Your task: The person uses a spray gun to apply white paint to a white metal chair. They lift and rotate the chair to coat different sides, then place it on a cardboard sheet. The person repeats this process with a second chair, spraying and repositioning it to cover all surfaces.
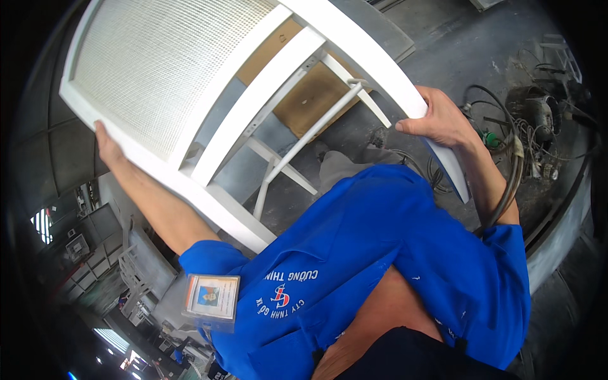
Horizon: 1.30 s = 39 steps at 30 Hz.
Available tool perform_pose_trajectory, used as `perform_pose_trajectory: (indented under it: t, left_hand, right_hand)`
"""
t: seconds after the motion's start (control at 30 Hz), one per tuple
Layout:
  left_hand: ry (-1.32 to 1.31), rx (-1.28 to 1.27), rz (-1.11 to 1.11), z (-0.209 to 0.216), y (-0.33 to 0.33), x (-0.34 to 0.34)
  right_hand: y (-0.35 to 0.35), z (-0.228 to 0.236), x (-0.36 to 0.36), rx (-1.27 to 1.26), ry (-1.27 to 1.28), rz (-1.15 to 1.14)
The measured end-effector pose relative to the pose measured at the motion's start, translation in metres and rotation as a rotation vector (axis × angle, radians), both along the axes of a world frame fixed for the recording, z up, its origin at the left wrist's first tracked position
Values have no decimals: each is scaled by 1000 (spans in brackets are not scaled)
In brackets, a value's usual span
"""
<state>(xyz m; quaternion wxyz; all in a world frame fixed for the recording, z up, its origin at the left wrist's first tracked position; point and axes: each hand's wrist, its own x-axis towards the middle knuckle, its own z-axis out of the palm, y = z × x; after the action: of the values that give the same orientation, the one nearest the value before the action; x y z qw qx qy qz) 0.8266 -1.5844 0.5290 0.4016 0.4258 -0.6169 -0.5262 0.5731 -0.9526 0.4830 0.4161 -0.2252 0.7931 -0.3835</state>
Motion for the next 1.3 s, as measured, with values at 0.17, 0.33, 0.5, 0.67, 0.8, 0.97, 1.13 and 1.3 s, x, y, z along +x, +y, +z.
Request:
perform_pose_trajectory:
  t: [0.17, 0.33, 0.5, 0.67, 0.8, 0.97, 1.13, 1.3]
  left_hand:
    - [-51, 104, -27, -72, 3, 5]
    - [-57, 204, 26, -111, 36, 22]
    - [-104, 259, 23, -115, 52, 16]
    - [-101, 332, 17, -118, 45, 6]
    - [-84, 385, -40, -126, 37, -3]
    - [-218, 443, -126, -133, 63, 13]
    - [-462, 353, -189, -120, 172, 71]
    - [-524, 332, -302, -74, 257, 126]
  right_hand:
    - [17, 16, 34, 23, -39, -53]
    - [16, 20, 66, 171, 5, -27]
    - [19, 39, 72, 271, -16, -52]
    - [15, 42, 78, 320, 49, 4]
    - [10, 50, 72, 329, 14, -29]
    - [-5, 59, 66, 322, 10, 4]
    - [-2, 58, 65, 251, -25, -18]
    - [-7, 67, 57, 174, -79, -50]
